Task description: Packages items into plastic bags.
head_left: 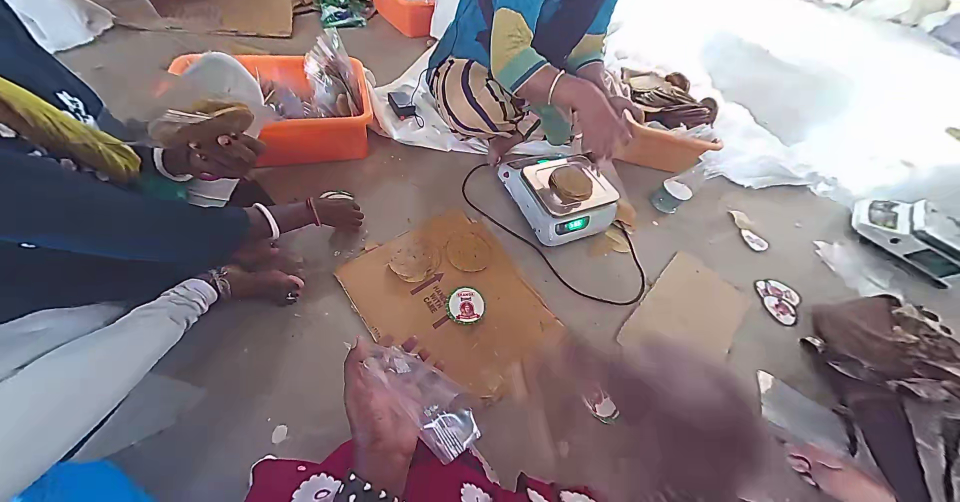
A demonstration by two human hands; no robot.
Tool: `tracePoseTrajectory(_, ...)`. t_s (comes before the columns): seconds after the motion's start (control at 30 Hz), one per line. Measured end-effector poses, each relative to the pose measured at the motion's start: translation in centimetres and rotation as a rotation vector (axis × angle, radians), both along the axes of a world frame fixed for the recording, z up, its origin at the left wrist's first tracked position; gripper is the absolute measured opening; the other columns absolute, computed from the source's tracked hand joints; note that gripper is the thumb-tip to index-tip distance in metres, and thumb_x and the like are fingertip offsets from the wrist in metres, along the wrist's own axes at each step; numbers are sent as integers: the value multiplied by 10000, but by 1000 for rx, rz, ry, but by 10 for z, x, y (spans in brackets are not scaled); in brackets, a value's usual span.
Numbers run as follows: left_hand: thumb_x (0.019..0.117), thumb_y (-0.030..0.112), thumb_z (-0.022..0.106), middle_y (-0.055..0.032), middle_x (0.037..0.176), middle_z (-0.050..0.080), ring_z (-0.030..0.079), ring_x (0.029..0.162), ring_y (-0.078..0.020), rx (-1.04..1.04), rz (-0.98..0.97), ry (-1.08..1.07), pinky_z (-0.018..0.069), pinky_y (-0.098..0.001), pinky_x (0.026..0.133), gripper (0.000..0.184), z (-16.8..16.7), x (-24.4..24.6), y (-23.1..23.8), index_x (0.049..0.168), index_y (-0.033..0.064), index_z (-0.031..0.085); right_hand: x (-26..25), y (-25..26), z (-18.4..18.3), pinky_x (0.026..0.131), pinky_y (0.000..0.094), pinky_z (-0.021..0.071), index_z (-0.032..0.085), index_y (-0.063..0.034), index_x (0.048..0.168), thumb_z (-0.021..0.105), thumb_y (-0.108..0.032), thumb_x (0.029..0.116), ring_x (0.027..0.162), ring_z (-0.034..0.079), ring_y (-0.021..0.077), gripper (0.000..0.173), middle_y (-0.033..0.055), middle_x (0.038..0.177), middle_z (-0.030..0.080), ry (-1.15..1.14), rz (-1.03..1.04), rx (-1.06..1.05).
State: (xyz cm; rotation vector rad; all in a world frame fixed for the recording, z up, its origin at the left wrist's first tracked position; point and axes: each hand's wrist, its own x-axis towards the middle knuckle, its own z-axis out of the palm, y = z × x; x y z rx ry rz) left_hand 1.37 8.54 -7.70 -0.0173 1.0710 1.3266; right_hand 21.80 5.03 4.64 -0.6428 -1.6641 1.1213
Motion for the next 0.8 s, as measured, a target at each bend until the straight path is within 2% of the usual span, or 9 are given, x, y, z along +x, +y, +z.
tracePoseTrajectory(0.07, 1046, 608, 288, -163, 1114, 641, 693, 903, -329, 6, -12, 3, 591, -523, 735, 638, -3, -2, 1, 1391, 89, 427, 21, 85, -69, 798, 306, 583, 712, -67, 976, 737, -159, 916, 882, 682, 99, 112, 16, 963, 717, -358, -322, -64)
tracePoseTrajectory(0.1, 1045, 600, 303, -172, 1118, 639, 688, 918, -344, 7, -3, 5, 585, -541, 749, 627, -5, -2, 1, 1377, 85, 435, 25, 121, -109, 772, 375, 571, 700, -32, 998, 777, -162, 901, 850, 680, 161, 180, 67, 938, 710, -535, -392, -202)
tracePoseTrajectory(0.2, 1050, 585, 322, -189, 1137, 623, 678, 929, -368, 20, 7, 9, 578, -560, 764, 617, -9, -3, 4, 1382, 77, 433, 24, 181, -211, 935, 534, 541, 636, -17, 1312, 828, -231, 865, 1024, 682, 329, 532, 196, 1124, 702, -901, -406, -457)
tracePoseTrajectory(0.27, 1051, 578, 330, -195, 1130, 621, 678, 917, -373, 17, 16, 3, 579, -565, 757, 608, -12, -4, 5, 1369, 72, 440, 19, 189, -244, 1015, 585, 490, 638, -15, 1317, 843, -252, 830, 1171, 614, 412, 579, 249, 1242, 644, -1055, -415, -461)
tracePoseTrajectory(0.37, 1057, 566, 314, -197, 1134, 622, 682, 915, -368, 19, 1, 9, 584, -558, 758, 609, -12, -5, 6, 1384, 65, 431, 15, 191, -248, 927, 600, 508, 736, -9, 1046, 763, -225, 891, 1048, 661, 393, 267, 215, 1055, 705, -1075, -427, -481)
tracePoseTrajectory(0.43, 1059, 560, 316, -198, 1134, 616, 679, 911, -370, 17, -5, 18, 583, -560, 750, 605, -10, -4, 7, 1380, 60, 430, 20, 188, -245, 866, 566, 525, 754, -25, 974, 720, -203, 929, 935, 686, 326, 187, 163, 951, 727, -992, -420, -527)
tracePoseTrajectory(0.6, 1057, 575, 306, -200, 1137, 615, 673, 948, -379, 18, 0, 26, 573, -583, 778, 611, -7, -3, 7, 1346, 55, 445, 42, 165, -232, 815, 398, 559, 735, -4, 1068, 684, -145, 974, 839, 682, 195, 177, 127, 957, 729, -760, -419, -638)
tracePoseTrajectory(0.73, 1053, 574, 307, -203, 1161, 602, 668, 944, -382, 31, -9, -2, 569, -585, 779, 616, -5, -3, 4, 1393, 73, 420, 63, 170, -231, 838, 429, 565, 725, 0, 1103, 643, -147, 1002, 877, 690, 220, 197, 142, 990, 725, -700, -482, -611)
tracePoseTrajectory(0.8, 1051, 575, 314, -190, 1117, 626, 679, 920, -376, 24, -21, -12, 575, -583, 769, 585, -4, 0, 1, 1334, 84, 459, 69, 188, -234, 854, 469, 544, 711, 18, 1109, 633, -136, 1003, 890, 674, 252, 203, 163, 988, 712, -691, -515, -542)
